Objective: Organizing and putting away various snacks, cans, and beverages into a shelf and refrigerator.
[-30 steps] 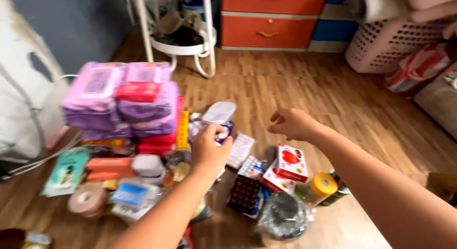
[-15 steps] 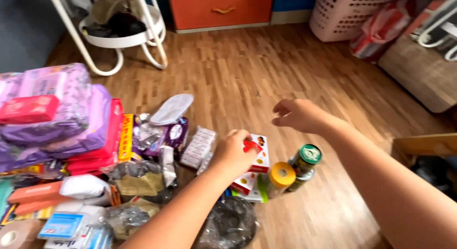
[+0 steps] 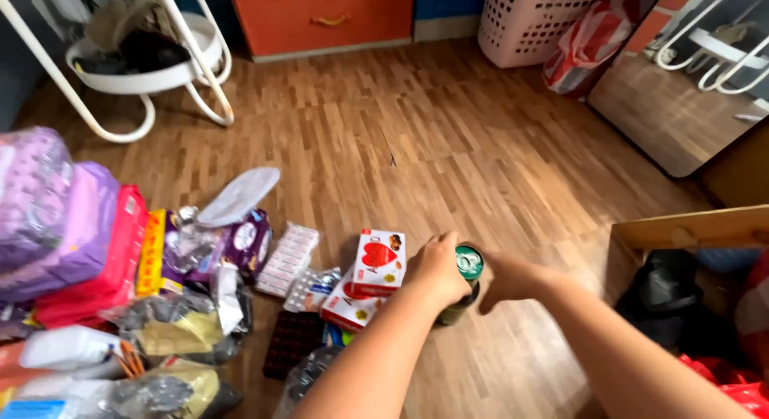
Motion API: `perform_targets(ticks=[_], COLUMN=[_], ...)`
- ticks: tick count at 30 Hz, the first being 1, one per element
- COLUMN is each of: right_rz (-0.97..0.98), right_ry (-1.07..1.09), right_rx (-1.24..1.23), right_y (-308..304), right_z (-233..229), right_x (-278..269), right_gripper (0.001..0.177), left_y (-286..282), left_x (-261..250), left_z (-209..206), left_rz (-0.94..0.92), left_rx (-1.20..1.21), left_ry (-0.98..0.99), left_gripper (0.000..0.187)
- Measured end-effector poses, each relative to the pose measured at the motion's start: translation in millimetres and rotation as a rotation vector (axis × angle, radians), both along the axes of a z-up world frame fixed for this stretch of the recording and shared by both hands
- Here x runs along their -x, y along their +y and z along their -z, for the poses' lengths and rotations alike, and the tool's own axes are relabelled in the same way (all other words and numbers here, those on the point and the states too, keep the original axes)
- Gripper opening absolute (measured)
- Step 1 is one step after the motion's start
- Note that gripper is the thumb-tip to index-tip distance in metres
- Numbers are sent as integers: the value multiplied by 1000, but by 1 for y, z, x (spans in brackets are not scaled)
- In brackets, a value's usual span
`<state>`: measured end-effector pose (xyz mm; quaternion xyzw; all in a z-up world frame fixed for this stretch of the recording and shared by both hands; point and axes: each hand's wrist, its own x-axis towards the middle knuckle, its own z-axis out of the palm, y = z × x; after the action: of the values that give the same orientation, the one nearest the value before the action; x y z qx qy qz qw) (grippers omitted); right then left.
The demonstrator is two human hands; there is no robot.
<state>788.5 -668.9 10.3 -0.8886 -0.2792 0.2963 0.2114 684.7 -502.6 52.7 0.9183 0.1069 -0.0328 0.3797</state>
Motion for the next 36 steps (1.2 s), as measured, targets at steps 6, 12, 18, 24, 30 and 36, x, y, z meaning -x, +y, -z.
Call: perform_targets(ticks=[6, 12, 18, 24, 30, 36], right_rz=[-155, -6, 184, 485, 563, 447], right_ry=[-72, -86, -35, 187, 403, 476], right_rx=[-17, -109, -355, -743, -1091, -1188], right_y=[6, 8, -10, -2, 46, 110], right_z=[35, 46, 60, 23, -30, -78], right_x=[12, 17, 0, -24, -21, 9], right_gripper=[67, 64, 92, 87, 66, 49], left_y=[-2, 13, 56, 119, 143, 172], left_x=[-14, -19, -32, 6, 61, 98], left_z=[17, 28, 10, -24, -60, -61], left_rz=[44, -29, -389, -357, -504, -357], left_rx=[-28, 181, 573, 1079, 1073, 1065], left_ry=[96, -109, -481, -575, -325, -391], left_gripper=[71, 64, 54, 37, 35, 36])
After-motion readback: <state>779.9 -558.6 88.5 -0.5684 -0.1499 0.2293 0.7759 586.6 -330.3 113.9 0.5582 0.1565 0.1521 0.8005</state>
